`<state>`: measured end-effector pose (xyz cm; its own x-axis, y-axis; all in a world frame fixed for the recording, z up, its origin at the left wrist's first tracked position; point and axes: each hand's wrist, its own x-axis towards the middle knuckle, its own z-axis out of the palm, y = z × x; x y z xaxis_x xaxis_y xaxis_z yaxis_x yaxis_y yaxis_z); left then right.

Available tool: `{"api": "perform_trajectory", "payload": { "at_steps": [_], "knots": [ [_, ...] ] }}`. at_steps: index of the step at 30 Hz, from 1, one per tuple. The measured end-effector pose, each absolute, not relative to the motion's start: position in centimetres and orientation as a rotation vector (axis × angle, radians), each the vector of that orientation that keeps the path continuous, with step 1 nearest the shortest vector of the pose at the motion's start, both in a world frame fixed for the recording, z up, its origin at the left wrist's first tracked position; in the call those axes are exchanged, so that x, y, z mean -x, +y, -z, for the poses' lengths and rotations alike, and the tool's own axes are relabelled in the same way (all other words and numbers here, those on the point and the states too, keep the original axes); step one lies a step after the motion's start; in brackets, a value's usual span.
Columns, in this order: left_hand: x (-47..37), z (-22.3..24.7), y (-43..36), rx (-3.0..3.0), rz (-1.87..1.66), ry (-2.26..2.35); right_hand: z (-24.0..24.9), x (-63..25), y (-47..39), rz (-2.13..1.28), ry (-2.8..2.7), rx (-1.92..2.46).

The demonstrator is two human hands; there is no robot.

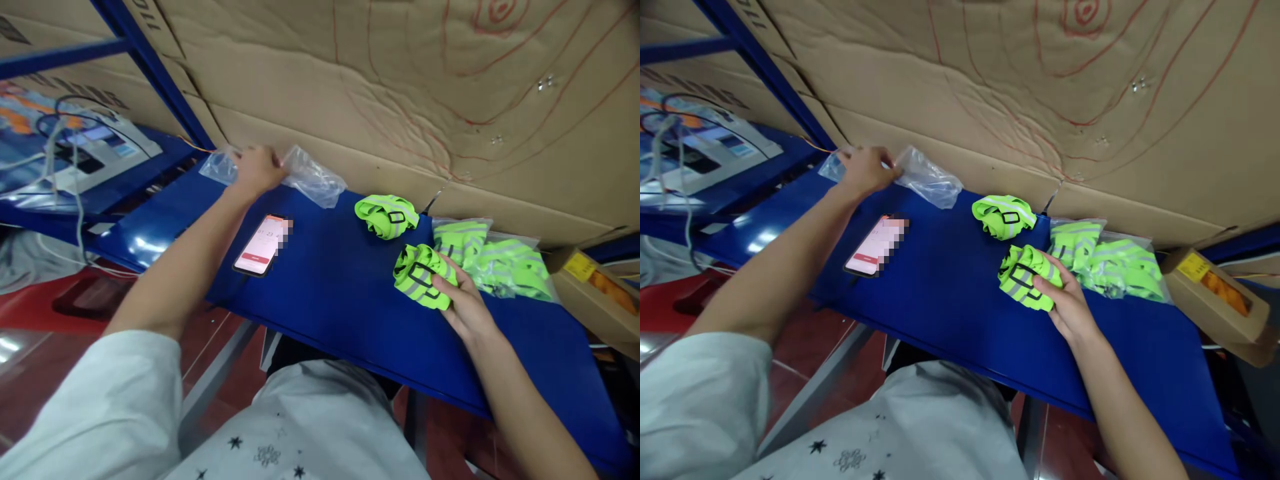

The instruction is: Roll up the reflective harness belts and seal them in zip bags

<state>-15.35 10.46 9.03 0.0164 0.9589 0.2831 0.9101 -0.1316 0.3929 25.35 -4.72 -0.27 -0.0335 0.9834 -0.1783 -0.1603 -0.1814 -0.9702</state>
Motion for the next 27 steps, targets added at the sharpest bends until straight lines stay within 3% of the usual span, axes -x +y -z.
{"api": "perform_trajectory", "payload": {
  "at_steps": [5,9,12,16,19,23,27],
  "knots": [
    [5.7,-8.6,2.4,-2.448,-0.633,1.844,0.2,-25.0,-4.4,-1.486,-0.888,1.166],
    [0.6,-4.7,-4.1,-2.432,-0.584,1.215,0.4,-25.0,-3.9,-1.468,-0.831,1.172],
    [1.8,-2.9,-6.0,-2.464,-0.689,0.898,0.7,-25.5,-3.7,-1.456,-0.852,1.180],
    [6.3,-1.6,-4.4,-2.493,-0.971,1.293,0.3,-25.5,-4.3,-1.581,-0.931,1.111],
    [7.5,-0.1,-3.1,-2.464,-0.701,1.644,-0.5,-24.0,-5.5,-1.728,-1.192,1.018],
    [6.4,1.6,-4.3,-2.628,-0.278,1.532,-1.1,-21.7,-6.4,-1.710,-1.564,1.126],
    [7.1,1.9,-5.6,-2.504,-0.465,1.455,-0.9,-21.6,-6.1,-1.785,-1.593,1.288]
  ]
}}
